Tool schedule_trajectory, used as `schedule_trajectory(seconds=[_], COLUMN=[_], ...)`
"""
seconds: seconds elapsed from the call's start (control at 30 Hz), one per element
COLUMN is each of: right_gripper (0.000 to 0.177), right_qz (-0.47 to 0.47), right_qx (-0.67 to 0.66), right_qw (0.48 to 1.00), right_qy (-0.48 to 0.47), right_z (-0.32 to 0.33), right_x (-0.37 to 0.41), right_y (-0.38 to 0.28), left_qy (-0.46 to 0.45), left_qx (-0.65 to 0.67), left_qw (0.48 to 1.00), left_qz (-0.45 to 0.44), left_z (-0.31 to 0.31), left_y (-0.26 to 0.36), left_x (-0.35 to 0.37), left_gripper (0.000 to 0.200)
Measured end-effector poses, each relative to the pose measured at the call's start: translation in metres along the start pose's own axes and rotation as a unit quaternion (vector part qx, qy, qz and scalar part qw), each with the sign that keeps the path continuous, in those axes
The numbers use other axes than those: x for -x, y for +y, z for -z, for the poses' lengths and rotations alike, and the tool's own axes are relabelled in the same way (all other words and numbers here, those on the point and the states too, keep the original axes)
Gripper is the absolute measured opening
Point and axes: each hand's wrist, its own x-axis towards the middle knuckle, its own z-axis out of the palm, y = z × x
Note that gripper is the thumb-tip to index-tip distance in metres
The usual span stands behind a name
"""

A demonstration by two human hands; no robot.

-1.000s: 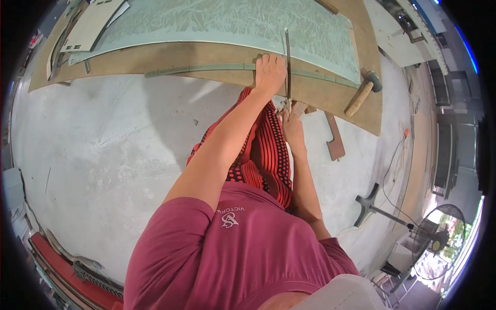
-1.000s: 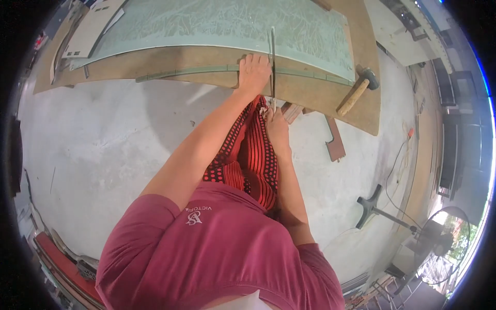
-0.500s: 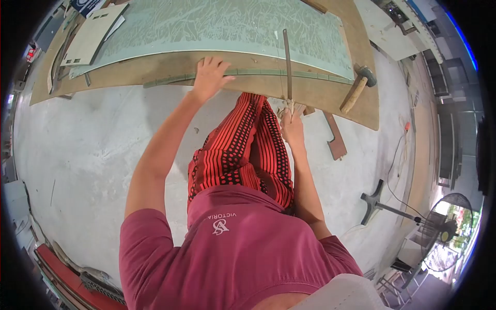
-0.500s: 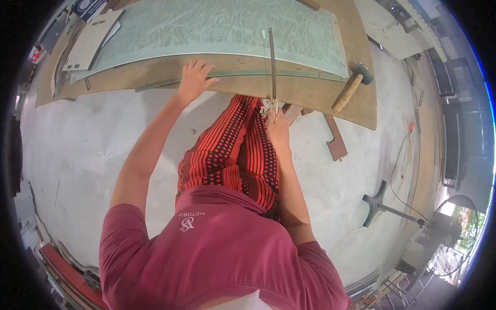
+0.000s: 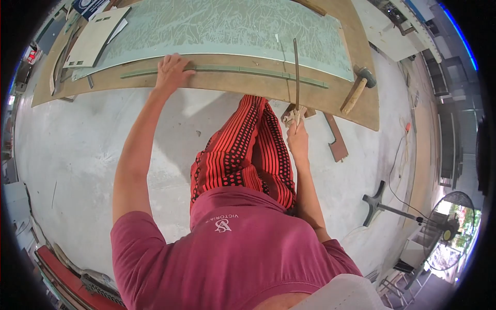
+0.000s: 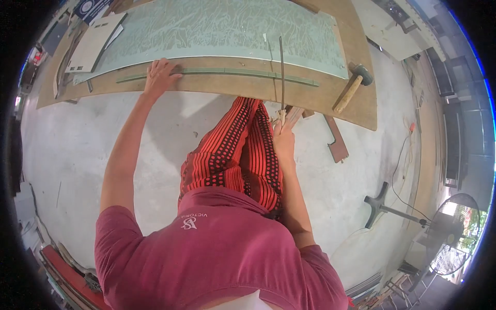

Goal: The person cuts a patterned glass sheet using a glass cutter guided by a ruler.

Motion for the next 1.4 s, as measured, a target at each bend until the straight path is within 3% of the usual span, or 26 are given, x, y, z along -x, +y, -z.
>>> schedule_trajectory(seconds=[0.07,0.13,0.2,0.27,0.3,0.37,0.77,0.87,0.97,1.03,1.13,1.17,1.27,1.4], right_gripper=[0.035,0.035,0.034,0.034,0.034,0.033,0.025,0.024,0.025,0.028,0.029,0.029,0.029,0.029], right_qz=[0.049,0.029,0.014,-0.039,-0.052,-0.041,-0.019,-0.017,0.015,0.020,0.079,0.005,0.057,0.032], right_qx=[0.026,0.031,0.037,0.024,0.028,0.028,0.058,0.070,0.060,0.122,0.098,0.103,0.024,0.052], right_qw=[0.998,0.999,0.999,0.999,0.998,0.998,0.997,0.997,0.998,0.992,0.992,0.994,0.998,0.998], right_qy=[0.031,0.025,0.022,-0.012,-0.034,-0.031,-0.051,-0.033,-0.029,-0.029,0.009,-0.033,-0.022,-0.034], right_z=[-0.002,-0.002,-0.005,-0.008,-0.008,-0.011,-0.024,-0.024,-0.024,-0.025,-0.028,-0.024,-0.030,-0.032], right_x=[0.010,0.019,0.020,0.022,0.024,0.027,0.030,0.029,0.000,-0.028,-0.024,-0.011,0.041,0.028], right_y=[-0.007,-0.020,-0.029,-0.034,-0.040,-0.046,-0.042,-0.040,-0.042,-0.044,-0.045,-0.050,-0.027,-0.022], left_qy=[0.084,0.131,0.139,0.145,0.147,0.167,0.212,0.169,0.160,0.168,0.184,0.184,0.189,0.147], left_qx=[0.042,0.110,0.068,0.129,0.133,0.183,0.184,0.191,0.198,0.201,0.202,0.201,0.211,0.207], left_qw=[0.995,0.983,0.970,0.978,0.977,0.968,0.959,0.966,0.966,0.964,0.961,0.961,0.957,0.966], left_qz=[-0.028,-0.065,-0.187,-0.081,-0.083,0.035,0.041,0.052,0.048,0.047,0.050,0.055,0.056,0.058], left_z=[-0.005,-0.019,-0.048,-0.057,-0.066,-0.085,-0.099,-0.100,-0.098,-0.097,-0.096,-0.097,-0.100,-0.098], left_y=[0.035,0.079,0.122,0.185,0.206,0.237,0.242,0.243,0.243,0.243,0.242,0.243,0.242,0.245], left_x=[-0.015,-0.041,-0.066,-0.078,-0.080,-0.081,-0.076,-0.077,-0.077,-0.075,-0.077,-0.077,-0.077,-0.075], left_gripper=[0.037,0.031,0.021,0.013,0.013,0.012,0.015,0.013,0.013,0.013,0.015,0.015,0.015,0.014])
